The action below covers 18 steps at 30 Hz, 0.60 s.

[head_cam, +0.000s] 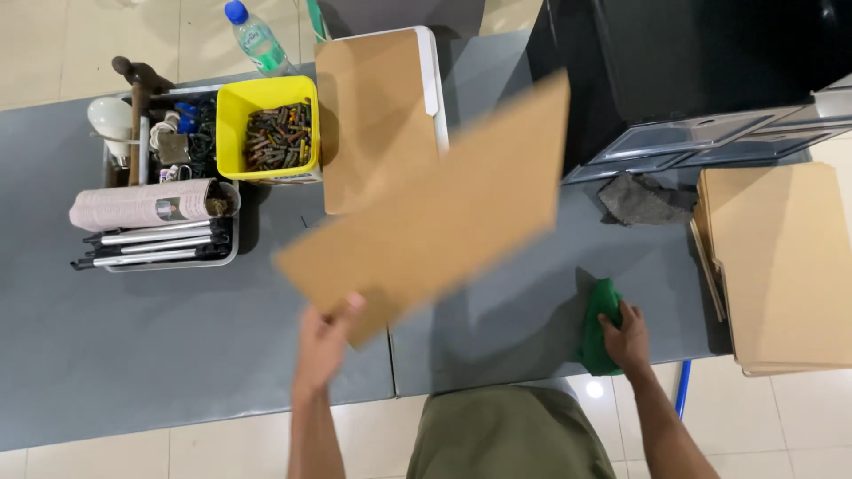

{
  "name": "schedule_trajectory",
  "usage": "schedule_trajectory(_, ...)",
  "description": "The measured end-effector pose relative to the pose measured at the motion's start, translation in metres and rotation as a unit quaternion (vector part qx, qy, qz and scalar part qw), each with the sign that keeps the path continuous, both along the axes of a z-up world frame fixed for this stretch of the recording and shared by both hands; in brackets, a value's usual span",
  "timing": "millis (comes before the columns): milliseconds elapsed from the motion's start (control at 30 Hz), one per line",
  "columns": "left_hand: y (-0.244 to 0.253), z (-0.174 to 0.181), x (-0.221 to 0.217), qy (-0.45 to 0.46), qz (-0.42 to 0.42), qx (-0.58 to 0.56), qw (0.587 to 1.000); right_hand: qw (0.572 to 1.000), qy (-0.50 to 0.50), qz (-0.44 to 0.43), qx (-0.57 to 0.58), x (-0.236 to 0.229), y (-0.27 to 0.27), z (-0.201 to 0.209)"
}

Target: Wiping down manila folders with a cloth.

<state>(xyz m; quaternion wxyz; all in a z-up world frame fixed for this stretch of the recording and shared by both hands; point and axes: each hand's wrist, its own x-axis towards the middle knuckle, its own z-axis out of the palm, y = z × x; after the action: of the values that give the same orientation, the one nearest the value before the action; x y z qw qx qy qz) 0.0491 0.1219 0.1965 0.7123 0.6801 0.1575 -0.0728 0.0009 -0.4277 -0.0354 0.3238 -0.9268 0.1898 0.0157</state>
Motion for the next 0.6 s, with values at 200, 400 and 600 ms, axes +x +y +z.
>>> schedule_trajectory(200, -0.028, 0.075, 0.102, -0.346, -0.085, 0.295, 0.886, 1.0, -0.001, -0.021, 0.01, -0.02, 0.02, -0.02)
schedule_trajectory(400, -0.038, -0.048, 0.198, -0.274, -0.231, 0.589, 0.724, 1.0, 0.01, -0.009, 0.022, -0.032, 0.03, -0.009)
schedule_trajectory(600, -0.03, -0.097, 0.21, -0.09, -0.358, 0.615, 0.697, 0.998, 0.035, -0.021, 0.052, -0.046, 0.032, -0.007)
